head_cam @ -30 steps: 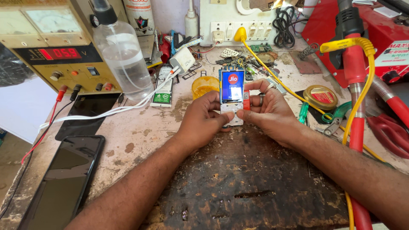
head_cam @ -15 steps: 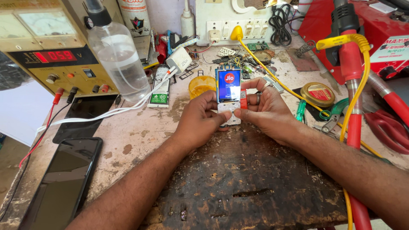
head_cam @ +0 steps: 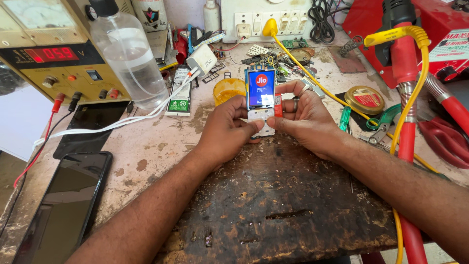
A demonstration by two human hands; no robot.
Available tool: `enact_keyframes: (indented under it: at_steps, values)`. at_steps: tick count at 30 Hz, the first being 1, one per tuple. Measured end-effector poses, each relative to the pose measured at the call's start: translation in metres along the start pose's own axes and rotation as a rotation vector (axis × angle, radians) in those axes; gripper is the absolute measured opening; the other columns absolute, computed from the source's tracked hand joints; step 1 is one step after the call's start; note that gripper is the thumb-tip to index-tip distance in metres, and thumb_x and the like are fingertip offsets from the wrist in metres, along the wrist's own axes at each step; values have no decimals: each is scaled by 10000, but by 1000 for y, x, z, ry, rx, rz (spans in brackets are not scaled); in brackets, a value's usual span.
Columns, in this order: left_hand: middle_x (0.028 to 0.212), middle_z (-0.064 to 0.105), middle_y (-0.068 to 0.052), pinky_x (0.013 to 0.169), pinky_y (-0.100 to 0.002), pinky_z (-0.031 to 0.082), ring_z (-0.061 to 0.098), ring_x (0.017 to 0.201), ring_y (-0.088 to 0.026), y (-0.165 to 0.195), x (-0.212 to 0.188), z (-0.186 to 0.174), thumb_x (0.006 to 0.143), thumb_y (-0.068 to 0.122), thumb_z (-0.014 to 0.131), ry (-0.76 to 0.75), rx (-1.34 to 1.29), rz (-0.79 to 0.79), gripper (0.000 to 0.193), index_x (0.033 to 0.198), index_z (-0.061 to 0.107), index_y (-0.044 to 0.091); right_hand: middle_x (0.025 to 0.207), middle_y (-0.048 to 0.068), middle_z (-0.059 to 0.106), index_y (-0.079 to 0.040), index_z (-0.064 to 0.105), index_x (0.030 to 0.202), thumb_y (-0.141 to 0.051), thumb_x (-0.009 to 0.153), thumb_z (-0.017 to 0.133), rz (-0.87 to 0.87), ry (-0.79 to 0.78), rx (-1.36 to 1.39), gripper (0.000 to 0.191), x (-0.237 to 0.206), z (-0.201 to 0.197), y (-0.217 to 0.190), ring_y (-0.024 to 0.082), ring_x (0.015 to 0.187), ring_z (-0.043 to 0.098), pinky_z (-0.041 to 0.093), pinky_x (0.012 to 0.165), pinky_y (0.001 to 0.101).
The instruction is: The person uses a soldering iron to apply solder to several points on a small blue circuit board. After soldering, they connect a red power bank to the board and observe the screen lighting up with a brand logo.
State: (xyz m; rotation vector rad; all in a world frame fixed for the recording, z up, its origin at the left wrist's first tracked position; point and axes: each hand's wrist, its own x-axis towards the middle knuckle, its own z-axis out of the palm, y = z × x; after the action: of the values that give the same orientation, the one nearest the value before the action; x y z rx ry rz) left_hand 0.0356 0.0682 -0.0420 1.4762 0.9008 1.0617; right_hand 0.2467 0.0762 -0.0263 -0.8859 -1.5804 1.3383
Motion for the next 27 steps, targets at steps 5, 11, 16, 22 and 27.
enact_keyframes:
  at_steps: [5,11,16,22,27]
  values:
    - [1051,746,-76,688,-275,658,730,851,-105,1,1,0,911,48,710,-7,-13,4,288,1184,618,45,1106,122,731,-87,406,1325,75,893,685,0,-3,7,539,0,0,-1,113,967,708,596,839,261]
    - [1052,741,-69,685,-268,660,727,846,-98,1,0,0,908,51,710,-7,0,3,295,1188,619,50,1109,128,730,-80,406,1326,83,890,690,-8,-13,18,544,0,-1,-2,121,967,710,598,838,268]
    - [1042,750,-77,677,-266,647,726,828,-99,0,1,0,908,46,712,-6,3,31,298,1191,620,36,1106,127,731,-83,409,1324,85,885,690,0,-4,12,548,0,-1,-2,122,966,714,598,842,268]
    - [1045,757,-75,690,-258,641,733,843,-95,-1,1,0,900,41,718,-2,5,51,310,1195,621,33,1109,125,729,-83,410,1327,85,885,692,3,0,1,550,-1,-1,-3,122,970,710,597,847,268]
    - [1043,757,-86,689,-260,630,728,837,-106,-2,1,-1,909,41,726,2,36,64,303,1194,626,27,1111,125,731,-84,408,1319,83,884,691,10,6,1,545,-1,0,-4,121,979,712,600,853,269]
